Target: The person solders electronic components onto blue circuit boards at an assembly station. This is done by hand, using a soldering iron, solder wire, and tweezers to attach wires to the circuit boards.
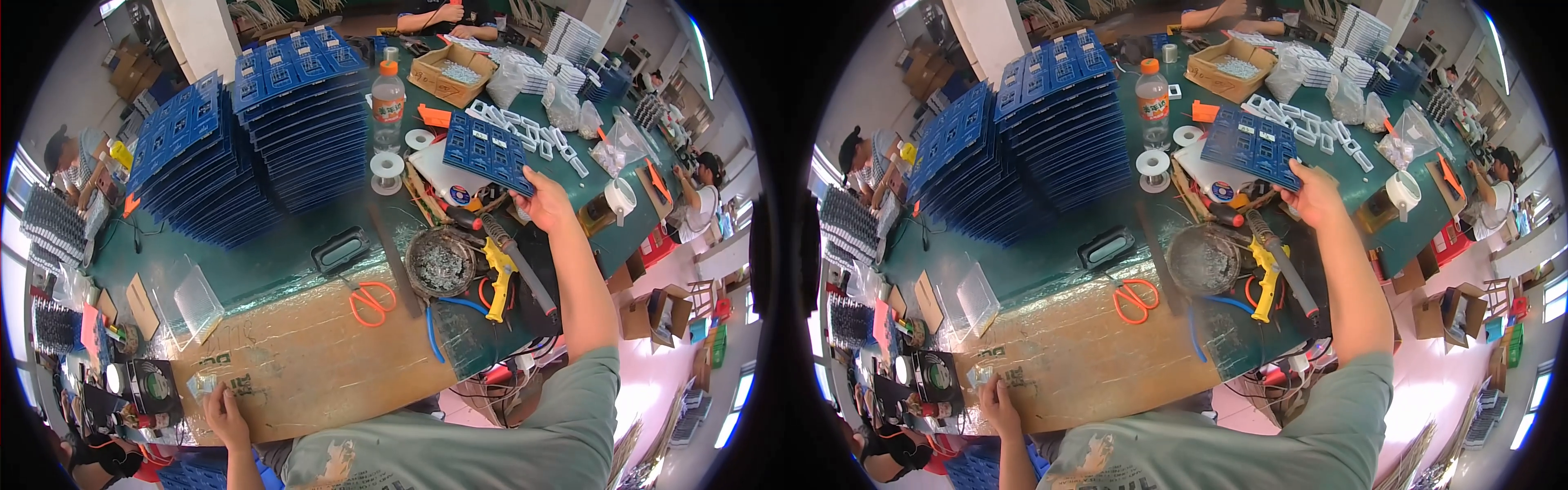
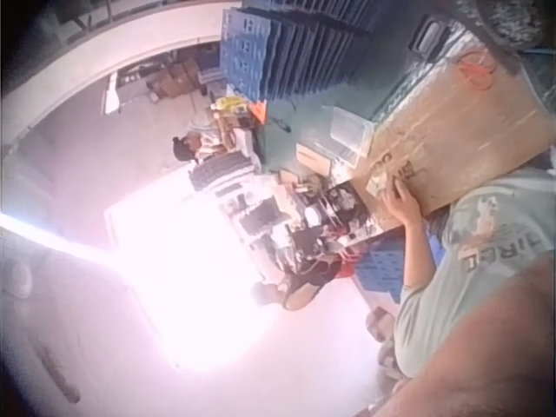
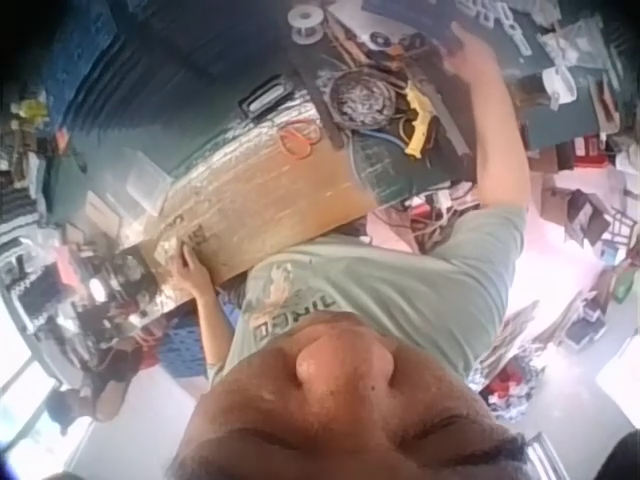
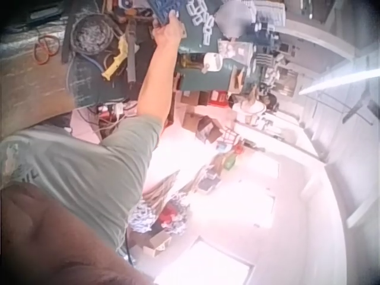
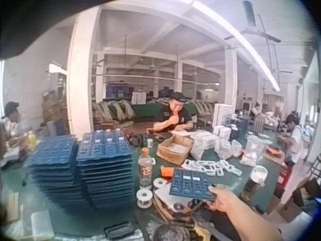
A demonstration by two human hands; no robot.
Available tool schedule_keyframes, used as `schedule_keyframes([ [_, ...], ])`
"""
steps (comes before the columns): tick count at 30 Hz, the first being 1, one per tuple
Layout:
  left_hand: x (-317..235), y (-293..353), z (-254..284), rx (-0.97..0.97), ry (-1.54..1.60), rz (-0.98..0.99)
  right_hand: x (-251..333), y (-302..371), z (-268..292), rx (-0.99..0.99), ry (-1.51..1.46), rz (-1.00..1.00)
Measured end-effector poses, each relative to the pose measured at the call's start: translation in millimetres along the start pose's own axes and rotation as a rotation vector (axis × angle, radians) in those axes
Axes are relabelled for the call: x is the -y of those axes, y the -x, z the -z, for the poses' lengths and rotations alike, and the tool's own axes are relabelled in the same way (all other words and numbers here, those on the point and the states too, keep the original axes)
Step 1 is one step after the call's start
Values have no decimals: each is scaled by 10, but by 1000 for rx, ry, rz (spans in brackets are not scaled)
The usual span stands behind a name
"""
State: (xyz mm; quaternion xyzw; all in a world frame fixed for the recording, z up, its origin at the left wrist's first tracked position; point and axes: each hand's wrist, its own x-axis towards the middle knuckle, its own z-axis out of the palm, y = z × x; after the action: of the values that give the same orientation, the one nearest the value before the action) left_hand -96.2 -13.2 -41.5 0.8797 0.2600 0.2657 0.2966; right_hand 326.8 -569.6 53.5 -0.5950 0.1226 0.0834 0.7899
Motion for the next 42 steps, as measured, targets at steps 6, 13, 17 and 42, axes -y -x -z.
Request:
schedule_keyframes([
  [6,-85,-10,39,53,-46,50,97,184,35,93,167,-33],
  [13,-117,-2,32,44,-37,64,-15,59,-50,101,214,-73],
  [17,-100,2,24,29,-30,36,-40,-68,6,136,222,-65],
  [42,-148,-15,31,-14,8,86,363,1038,-1420,294,1296,646],
])
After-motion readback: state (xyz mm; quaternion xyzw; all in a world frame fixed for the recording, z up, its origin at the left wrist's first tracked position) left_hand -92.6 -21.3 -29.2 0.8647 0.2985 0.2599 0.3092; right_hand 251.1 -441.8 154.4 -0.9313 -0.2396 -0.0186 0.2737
